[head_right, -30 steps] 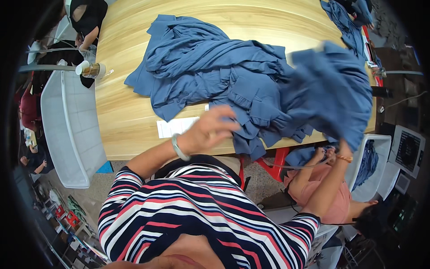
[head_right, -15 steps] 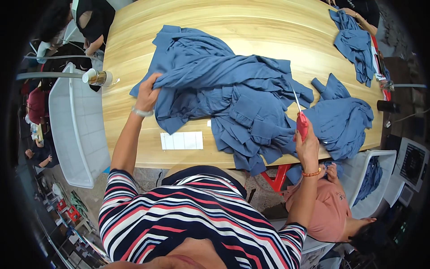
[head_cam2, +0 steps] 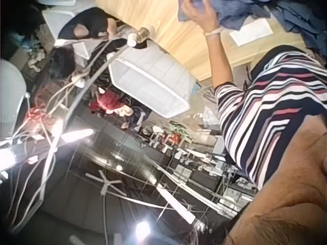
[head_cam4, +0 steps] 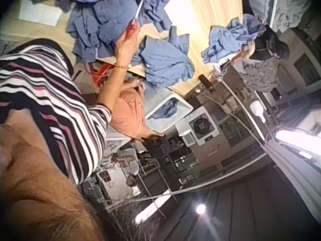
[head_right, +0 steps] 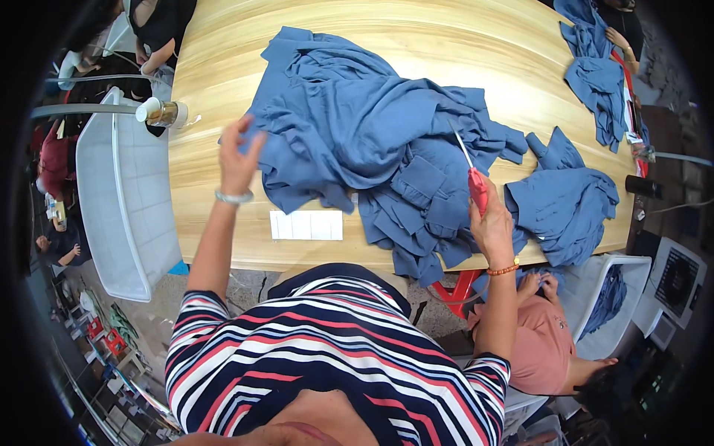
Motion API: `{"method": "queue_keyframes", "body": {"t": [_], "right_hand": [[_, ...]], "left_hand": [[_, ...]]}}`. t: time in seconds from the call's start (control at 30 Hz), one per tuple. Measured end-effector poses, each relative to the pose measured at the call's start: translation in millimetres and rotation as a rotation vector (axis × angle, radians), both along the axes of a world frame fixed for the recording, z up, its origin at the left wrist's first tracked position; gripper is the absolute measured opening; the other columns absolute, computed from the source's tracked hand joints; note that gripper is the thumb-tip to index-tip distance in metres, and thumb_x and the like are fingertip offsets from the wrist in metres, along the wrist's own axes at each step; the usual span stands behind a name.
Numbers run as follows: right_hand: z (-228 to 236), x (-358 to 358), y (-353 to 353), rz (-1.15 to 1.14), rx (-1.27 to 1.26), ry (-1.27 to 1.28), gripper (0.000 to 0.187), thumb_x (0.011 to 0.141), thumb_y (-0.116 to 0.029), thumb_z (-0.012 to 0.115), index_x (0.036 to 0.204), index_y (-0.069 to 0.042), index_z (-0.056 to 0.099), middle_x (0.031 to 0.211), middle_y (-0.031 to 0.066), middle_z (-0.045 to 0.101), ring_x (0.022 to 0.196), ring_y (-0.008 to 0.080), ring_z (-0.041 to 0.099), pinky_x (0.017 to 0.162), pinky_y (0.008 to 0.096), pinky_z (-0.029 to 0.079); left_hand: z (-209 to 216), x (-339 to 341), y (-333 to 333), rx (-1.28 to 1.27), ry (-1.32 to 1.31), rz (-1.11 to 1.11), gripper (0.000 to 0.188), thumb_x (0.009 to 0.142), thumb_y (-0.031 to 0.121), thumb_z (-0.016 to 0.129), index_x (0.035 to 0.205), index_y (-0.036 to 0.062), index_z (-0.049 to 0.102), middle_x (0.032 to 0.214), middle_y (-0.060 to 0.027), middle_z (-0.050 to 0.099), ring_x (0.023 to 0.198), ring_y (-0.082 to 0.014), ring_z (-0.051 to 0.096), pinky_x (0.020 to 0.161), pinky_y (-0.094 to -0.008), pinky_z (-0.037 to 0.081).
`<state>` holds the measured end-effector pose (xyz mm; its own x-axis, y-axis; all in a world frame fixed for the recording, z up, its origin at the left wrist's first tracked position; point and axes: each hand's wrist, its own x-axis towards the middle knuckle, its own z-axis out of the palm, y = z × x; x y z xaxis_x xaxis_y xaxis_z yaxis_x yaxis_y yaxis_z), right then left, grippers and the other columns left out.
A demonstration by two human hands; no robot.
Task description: Trim excess threads from sewn garments using scissors.
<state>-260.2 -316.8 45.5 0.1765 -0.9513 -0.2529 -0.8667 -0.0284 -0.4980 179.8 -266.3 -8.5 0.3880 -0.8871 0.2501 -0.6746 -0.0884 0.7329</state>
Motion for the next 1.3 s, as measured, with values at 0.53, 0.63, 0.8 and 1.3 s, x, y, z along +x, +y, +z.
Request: {"method": "queue_keyframes", "body": {"t": [0.53, 0.63, 0.8, 1.3], "right_hand": [[5, 13, 15, 0.097, -0.039, 0.039, 0.048, 0.086, -0.015, 0.058, 0.131, -0.016, 0.044, 0.089, 0.0258, 0.063, 0.084, 0.0444, 0.060, 0.072, 0.0485, 0.047], [0, 8, 18, 0.063, -0.029, 0.014, 0.044, 0.086, -0.013, 0.059, 0.129, -0.013, 0.047, 0.091, 0.0239, 0.063, 0.086, 0.0427, 0.061, 0.073, 0.0447, 0.049], [-9, -1, 32, 0.049, -0.059, 0.018, 0.049, 0.086, -0.014, 0.058, 0.132, -0.017, 0.043, 0.085, 0.0252, 0.063, 0.080, 0.0445, 0.060, 0.070, 0.0498, 0.048], [8, 47, 54, 0.186, 0.067, -0.030, 0.046, 0.085, -0.014, 0.061, 0.129, -0.016, 0.046, 0.089, 0.0216, 0.064, 0.082, 0.0410, 0.062, 0.069, 0.0456, 0.050]], "left_hand": [[-21, 10, -58, 0.200, 0.684, -0.396, 0.013, 0.093, 0.013, 0.056, 0.100, 0.0055, 0.063, 0.091, 0.0049, 0.061, 0.079, -0.0041, 0.053, 0.073, -0.0196, 0.043], [-20, 97, -94, -0.066, 0.348, 0.038, 0.018, 0.090, 0.012, 0.059, 0.105, 0.0016, 0.063, 0.091, -0.0019, 0.064, 0.081, -0.0079, 0.057, 0.074, -0.0210, 0.045], [-5, 25, -64, -0.132, -0.090, -0.068, 0.045, 0.081, 0.024, 0.073, 0.117, 0.0026, 0.056, 0.108, -0.0087, 0.060, 0.096, -0.0159, 0.056, 0.086, -0.0297, 0.044], [-74, -34, -65, 0.436, 1.242, 0.061, 0.025, 0.080, 0.021, 0.075, 0.089, 0.0145, 0.053, 0.070, 0.0042, 0.051, 0.061, -0.0077, 0.052, 0.059, -0.0217, 0.046]]}}
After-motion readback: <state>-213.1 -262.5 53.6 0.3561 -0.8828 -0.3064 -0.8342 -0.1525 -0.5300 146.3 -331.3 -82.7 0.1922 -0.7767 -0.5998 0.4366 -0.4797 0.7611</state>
